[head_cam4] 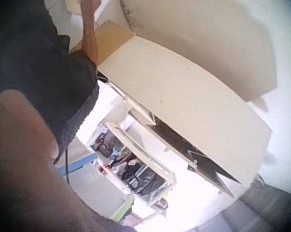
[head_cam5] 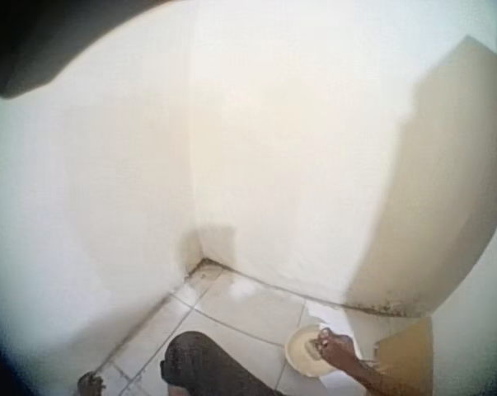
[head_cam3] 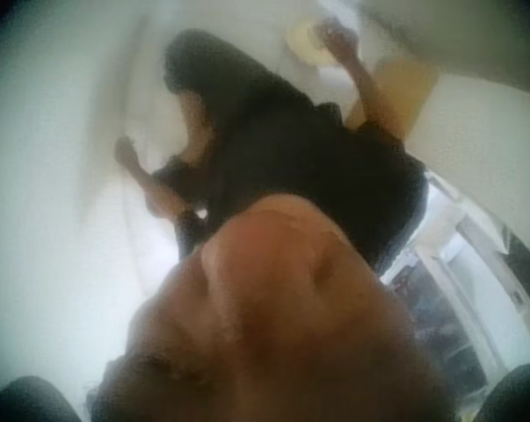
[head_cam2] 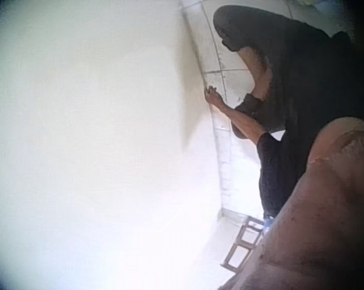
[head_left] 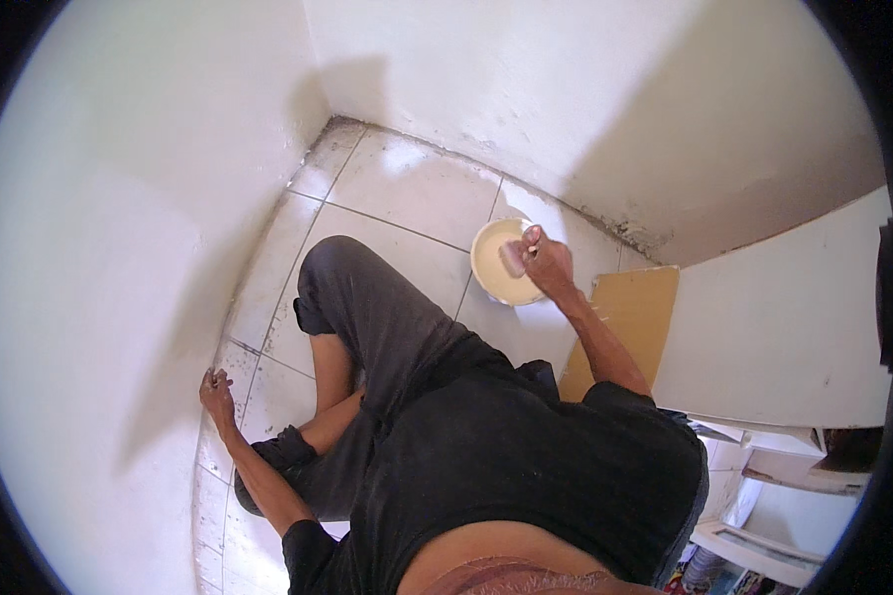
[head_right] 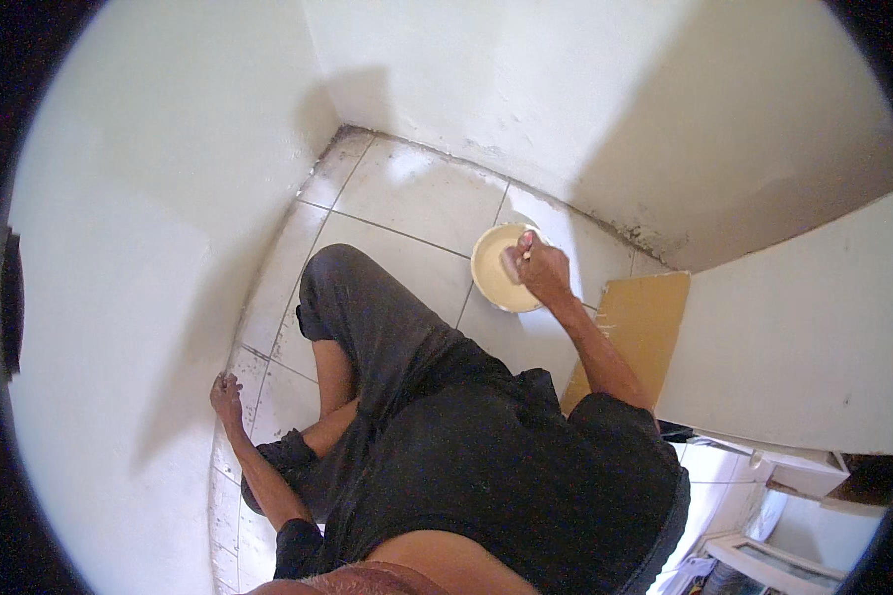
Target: The person paints a corner and lower section of a wall using a paintbrush and a container of light-colored paint while sitting on the floor.
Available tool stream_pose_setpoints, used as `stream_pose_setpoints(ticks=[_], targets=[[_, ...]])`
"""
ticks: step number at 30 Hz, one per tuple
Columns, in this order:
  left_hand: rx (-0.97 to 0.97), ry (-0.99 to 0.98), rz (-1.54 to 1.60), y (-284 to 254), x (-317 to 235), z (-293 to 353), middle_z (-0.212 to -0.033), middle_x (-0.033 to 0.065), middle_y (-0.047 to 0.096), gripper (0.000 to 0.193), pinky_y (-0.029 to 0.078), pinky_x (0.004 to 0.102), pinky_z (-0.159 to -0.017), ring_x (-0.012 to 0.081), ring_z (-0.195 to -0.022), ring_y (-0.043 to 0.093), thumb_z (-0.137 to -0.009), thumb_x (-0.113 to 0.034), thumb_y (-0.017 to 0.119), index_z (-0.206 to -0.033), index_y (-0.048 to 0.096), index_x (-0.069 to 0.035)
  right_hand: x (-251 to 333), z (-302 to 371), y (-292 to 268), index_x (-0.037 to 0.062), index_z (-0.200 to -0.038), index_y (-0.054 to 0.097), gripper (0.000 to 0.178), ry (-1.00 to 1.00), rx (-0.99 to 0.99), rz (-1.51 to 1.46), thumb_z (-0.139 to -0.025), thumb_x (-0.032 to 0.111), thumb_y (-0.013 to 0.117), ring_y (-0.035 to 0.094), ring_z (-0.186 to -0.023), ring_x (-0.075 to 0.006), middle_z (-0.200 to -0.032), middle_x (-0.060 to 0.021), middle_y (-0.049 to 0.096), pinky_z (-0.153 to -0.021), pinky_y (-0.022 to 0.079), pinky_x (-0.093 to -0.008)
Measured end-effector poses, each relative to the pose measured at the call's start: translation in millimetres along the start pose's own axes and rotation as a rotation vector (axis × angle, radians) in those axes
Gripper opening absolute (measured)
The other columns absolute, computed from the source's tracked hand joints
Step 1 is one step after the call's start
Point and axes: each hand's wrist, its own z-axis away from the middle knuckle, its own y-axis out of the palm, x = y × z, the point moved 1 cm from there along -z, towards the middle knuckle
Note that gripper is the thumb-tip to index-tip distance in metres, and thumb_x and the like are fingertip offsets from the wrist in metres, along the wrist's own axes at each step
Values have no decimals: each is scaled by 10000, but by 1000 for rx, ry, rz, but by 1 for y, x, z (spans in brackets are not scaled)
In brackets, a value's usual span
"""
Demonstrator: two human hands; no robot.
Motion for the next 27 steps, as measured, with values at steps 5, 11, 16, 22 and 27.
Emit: stream_pose_setpoints(ticks=[5,11,16,22,27], targets=[[-23,-19,-10,2,-7,0,-859,177,642,472,505,314,-660,214,-722,662,-879,-208,583,-1221,515,109,11,9,18,-1,-842,566,217,138,45,-224,-809,196,651,639,-703,-378,-701,-214,617,-616,493,-445],[18,-22,-17,-3,2,-4,-896,136,649,485,478,251,-597,163,-716,638,-885,-252,599,-1236,518,72,-36,13,6,-11,-852,567,203,345,-8,-84,-803,175,630,632,-684,-387,-703,-219,616,-630,490,-451],[41,-58,-33,0,-5,-1,-879,126,649,467,490,266,-635,184,-734,653,-878,-218,589,-1231,516,79,-56,13,-20,-3,-839,544,229,404,40,90,-828,221,591,629,-680,-397,-684,-229,612,-631,493,-469],[94,-79,-19,5,-2,-2,-868,110,642,447,477,258,-615,179,-732,651,-878,-205,587,-1222,525,73,-19,7,-27,52,-913,548,185,217,95,244,-859,229,550,610,-604,-413,-647,-222,603,-555,481,-500],[43,-116,48,1,14,0,-851,100,634,417,460,255,-590,168,-712,638,-877,-198,593,-1199,545,61,-6,11,0,54,-883,577,208,96,173,-127,-850,258,600,626,-670,-364,-678,-190,619,-618,475,-447]])
